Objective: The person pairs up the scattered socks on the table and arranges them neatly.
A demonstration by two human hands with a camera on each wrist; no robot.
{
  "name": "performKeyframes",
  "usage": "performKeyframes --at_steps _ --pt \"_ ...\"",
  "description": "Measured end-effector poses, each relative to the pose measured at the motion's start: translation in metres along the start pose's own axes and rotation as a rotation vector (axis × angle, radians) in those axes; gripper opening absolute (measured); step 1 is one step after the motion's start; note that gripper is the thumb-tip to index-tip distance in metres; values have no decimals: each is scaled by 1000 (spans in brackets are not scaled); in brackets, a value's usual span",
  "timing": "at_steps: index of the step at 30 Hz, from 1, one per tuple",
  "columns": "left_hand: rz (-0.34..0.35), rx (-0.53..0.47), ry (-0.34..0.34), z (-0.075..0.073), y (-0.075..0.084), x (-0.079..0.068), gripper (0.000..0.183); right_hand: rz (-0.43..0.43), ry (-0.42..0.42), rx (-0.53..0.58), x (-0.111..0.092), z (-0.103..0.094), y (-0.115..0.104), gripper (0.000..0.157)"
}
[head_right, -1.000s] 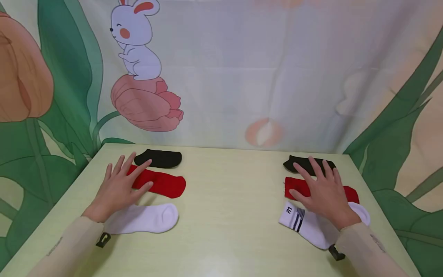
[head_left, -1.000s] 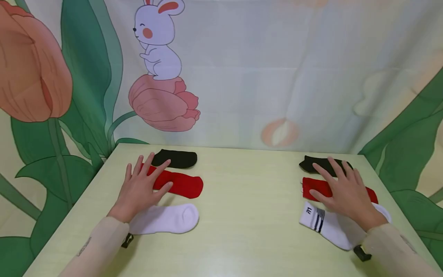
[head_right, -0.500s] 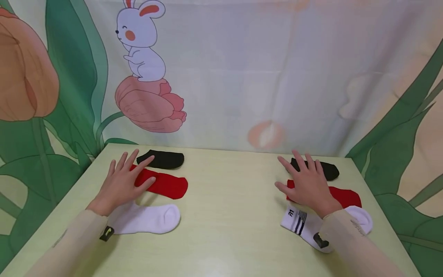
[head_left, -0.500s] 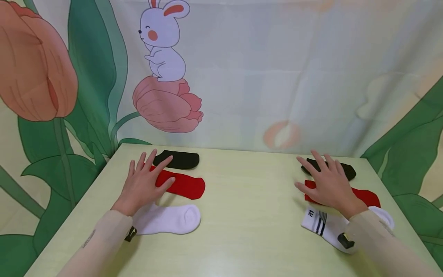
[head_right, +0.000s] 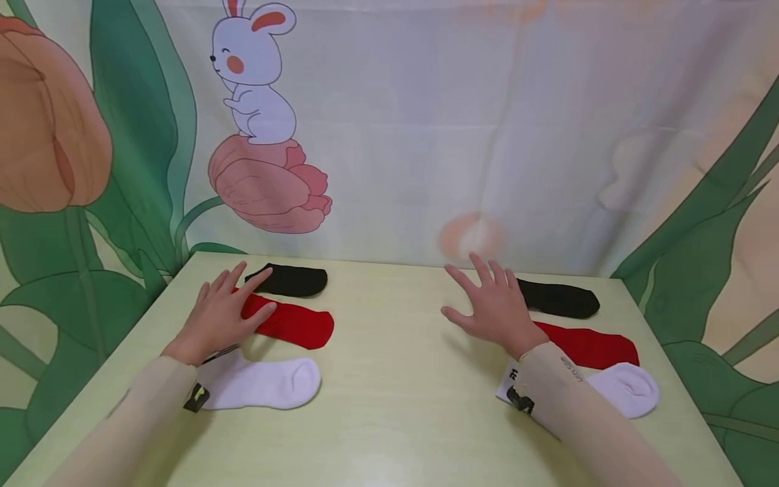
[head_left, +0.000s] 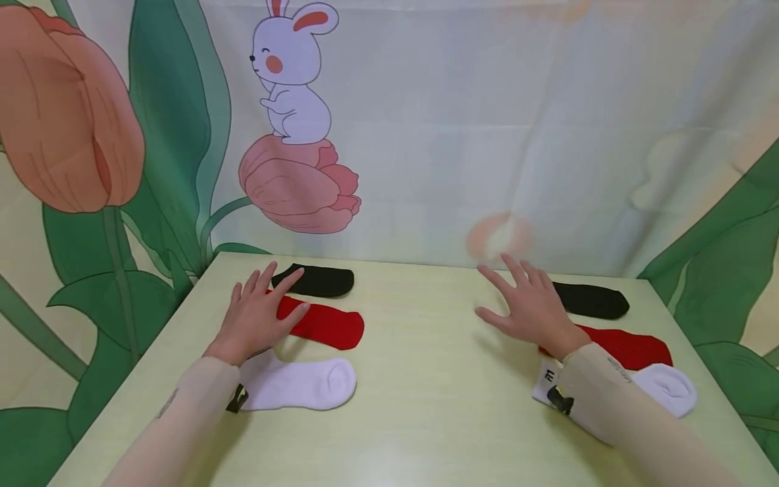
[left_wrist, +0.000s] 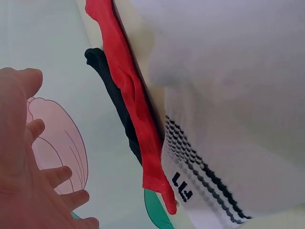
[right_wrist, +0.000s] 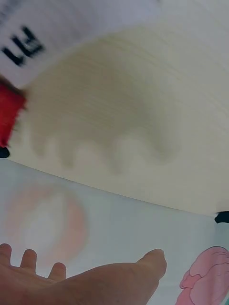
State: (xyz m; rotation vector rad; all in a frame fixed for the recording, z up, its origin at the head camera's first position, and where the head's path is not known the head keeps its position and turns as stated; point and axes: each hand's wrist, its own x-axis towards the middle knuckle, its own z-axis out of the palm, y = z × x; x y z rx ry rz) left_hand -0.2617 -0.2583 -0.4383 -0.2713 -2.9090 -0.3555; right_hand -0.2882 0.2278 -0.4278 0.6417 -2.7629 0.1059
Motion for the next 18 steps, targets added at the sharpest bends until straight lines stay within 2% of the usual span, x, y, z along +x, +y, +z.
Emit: performKeyframes --at_steps 14,18 --pt "-88 -65 -58 2 -7 18 77 -78 -30 88 47 16 -50 73" --pt "-95 -73 -61 4 -10 21 76 -88 -47 107 58 22 -61 73"
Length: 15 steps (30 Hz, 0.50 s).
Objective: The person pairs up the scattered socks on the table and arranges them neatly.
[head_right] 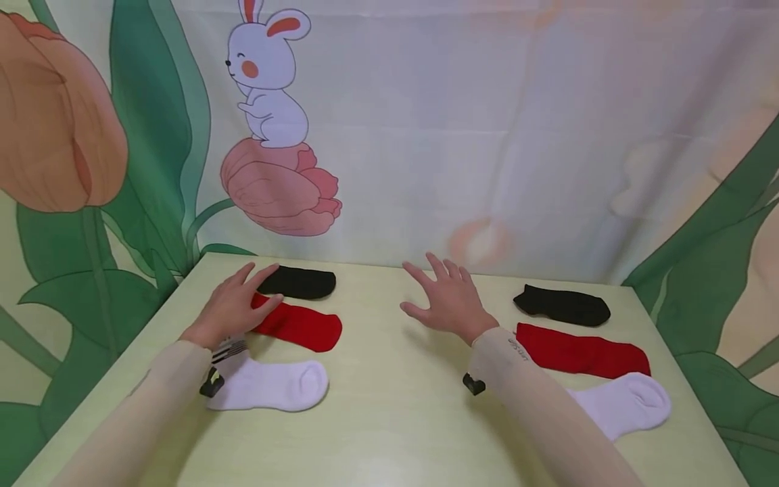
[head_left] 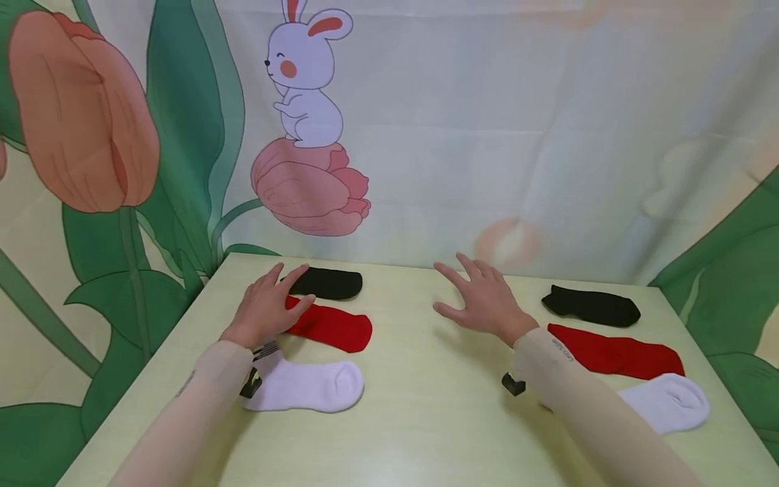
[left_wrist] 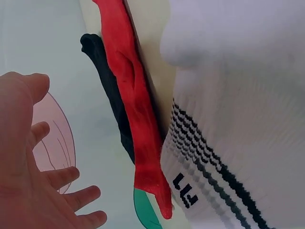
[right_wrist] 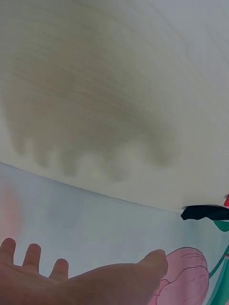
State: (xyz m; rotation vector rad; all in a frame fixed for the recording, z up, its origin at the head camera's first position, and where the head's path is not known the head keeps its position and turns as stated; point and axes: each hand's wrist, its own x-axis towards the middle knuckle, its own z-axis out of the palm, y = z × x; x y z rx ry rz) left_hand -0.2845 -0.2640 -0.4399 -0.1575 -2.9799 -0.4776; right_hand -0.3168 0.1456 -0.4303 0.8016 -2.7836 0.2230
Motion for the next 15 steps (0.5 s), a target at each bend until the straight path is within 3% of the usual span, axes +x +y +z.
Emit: performKeyframes --at_steps 15 --pt "-51 -3 4 9 -7 18 69 -31 -51 49 41 30 -39 73"
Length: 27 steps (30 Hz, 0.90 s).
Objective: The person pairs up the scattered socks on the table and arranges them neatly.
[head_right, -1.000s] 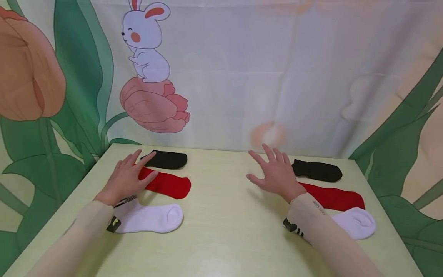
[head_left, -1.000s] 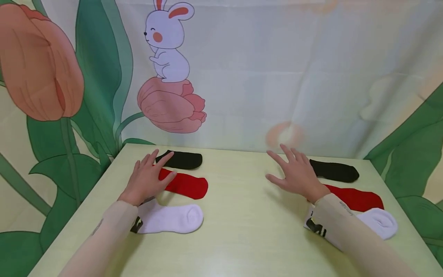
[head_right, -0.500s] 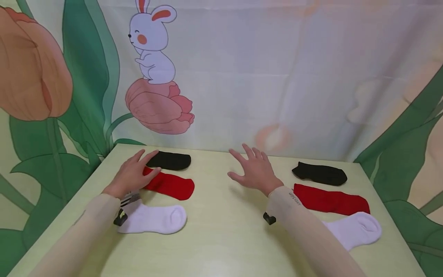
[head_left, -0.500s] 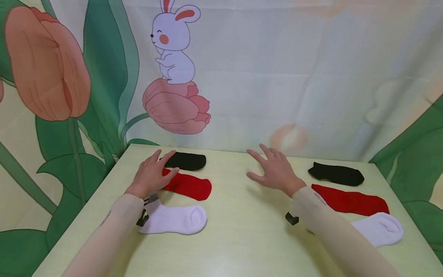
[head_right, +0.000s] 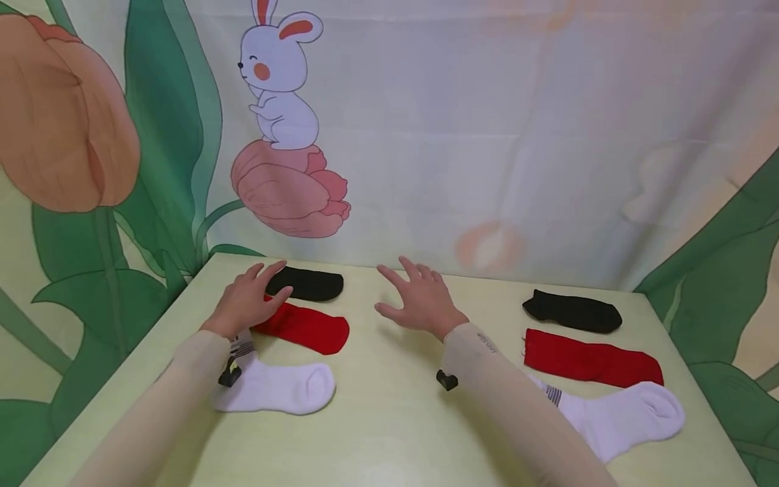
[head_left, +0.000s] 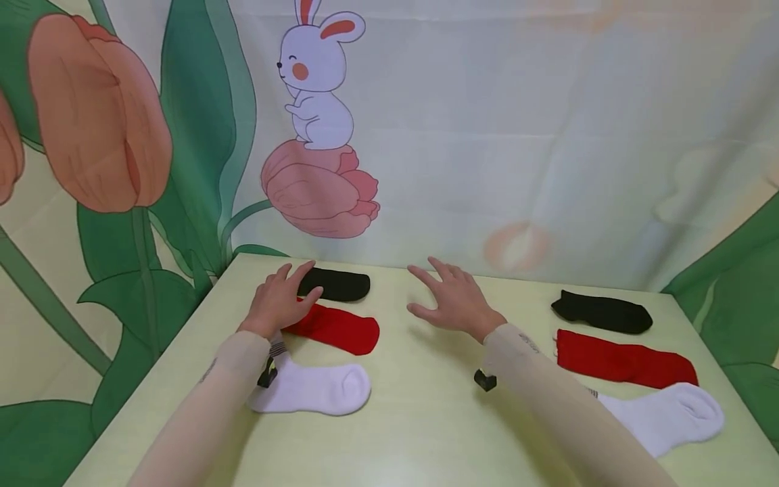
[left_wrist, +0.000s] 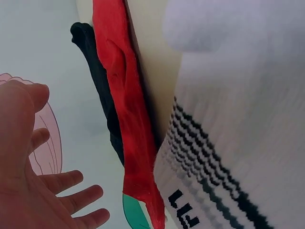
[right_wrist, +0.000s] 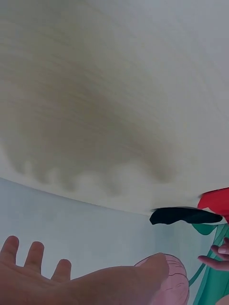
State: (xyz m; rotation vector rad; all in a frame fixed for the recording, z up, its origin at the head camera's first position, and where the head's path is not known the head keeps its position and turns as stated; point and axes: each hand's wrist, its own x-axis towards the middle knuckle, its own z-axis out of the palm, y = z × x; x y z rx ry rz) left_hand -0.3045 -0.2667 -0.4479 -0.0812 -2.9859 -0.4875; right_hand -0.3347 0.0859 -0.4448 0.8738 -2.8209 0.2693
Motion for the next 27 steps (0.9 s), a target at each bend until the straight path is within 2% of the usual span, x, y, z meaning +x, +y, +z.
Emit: performKeyframes --at_steps 9,15,19,27 --pt "-69 58 12 2 -6 11 64 7 -72 24 23 18 -17 73" --pt "-67 81 28 5 -9 20 61 10 -83 21 40 26 -29 73" --pt "-88 99 27 8 -12 24 58 -9 -95 20 51 32 -37 74" --pt "-99 116 35 10 -17 35 54 -28 -127 9 69 36 -53 74"
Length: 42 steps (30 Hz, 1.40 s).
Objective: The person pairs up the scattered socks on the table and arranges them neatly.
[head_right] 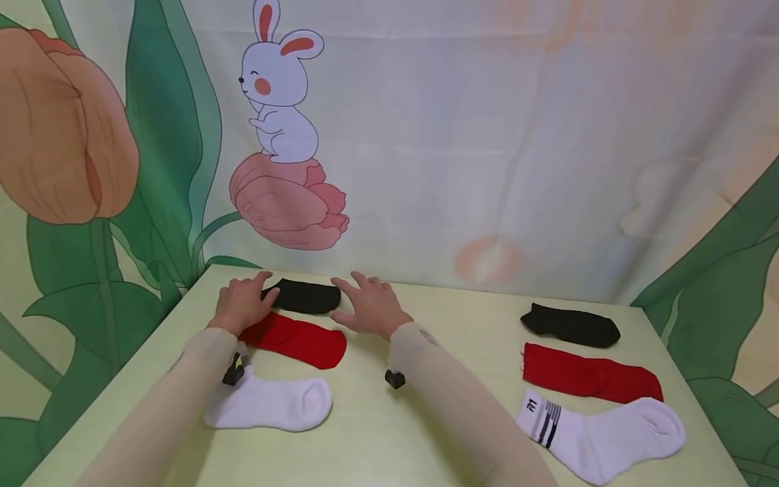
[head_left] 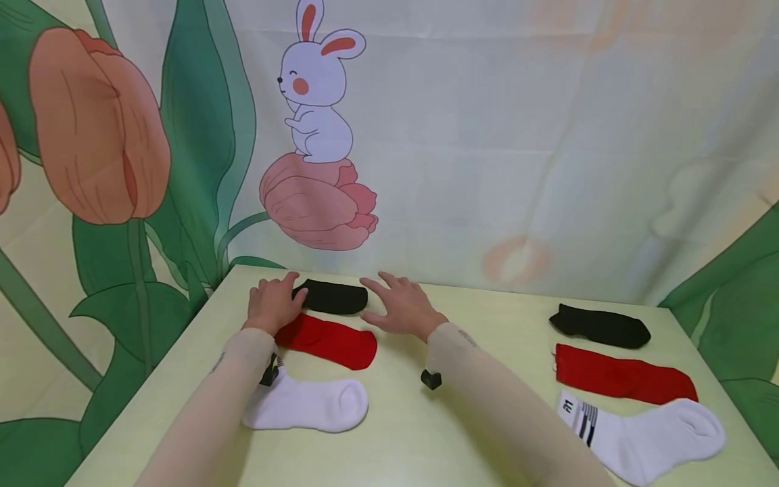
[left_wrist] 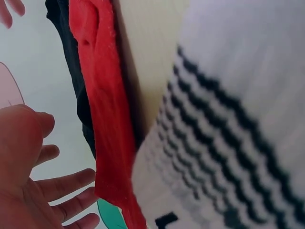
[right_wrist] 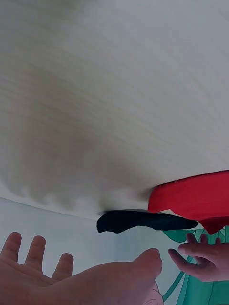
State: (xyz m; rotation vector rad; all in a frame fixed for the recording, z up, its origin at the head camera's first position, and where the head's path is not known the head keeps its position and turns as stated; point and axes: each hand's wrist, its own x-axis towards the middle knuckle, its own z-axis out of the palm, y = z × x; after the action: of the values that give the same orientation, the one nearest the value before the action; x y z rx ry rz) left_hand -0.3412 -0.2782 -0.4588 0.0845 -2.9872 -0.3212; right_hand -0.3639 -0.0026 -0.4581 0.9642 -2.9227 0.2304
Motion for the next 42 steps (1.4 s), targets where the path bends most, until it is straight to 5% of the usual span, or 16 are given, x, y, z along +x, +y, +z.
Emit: performKeyframes --at_steps 25,42 --pt "-55 58 -10 14 -2 14 39 72 -186 33 20 14 -24 69" --pt "-57 82 -12 15 2 21 38 112 -219 -5 21 20 -23 64"
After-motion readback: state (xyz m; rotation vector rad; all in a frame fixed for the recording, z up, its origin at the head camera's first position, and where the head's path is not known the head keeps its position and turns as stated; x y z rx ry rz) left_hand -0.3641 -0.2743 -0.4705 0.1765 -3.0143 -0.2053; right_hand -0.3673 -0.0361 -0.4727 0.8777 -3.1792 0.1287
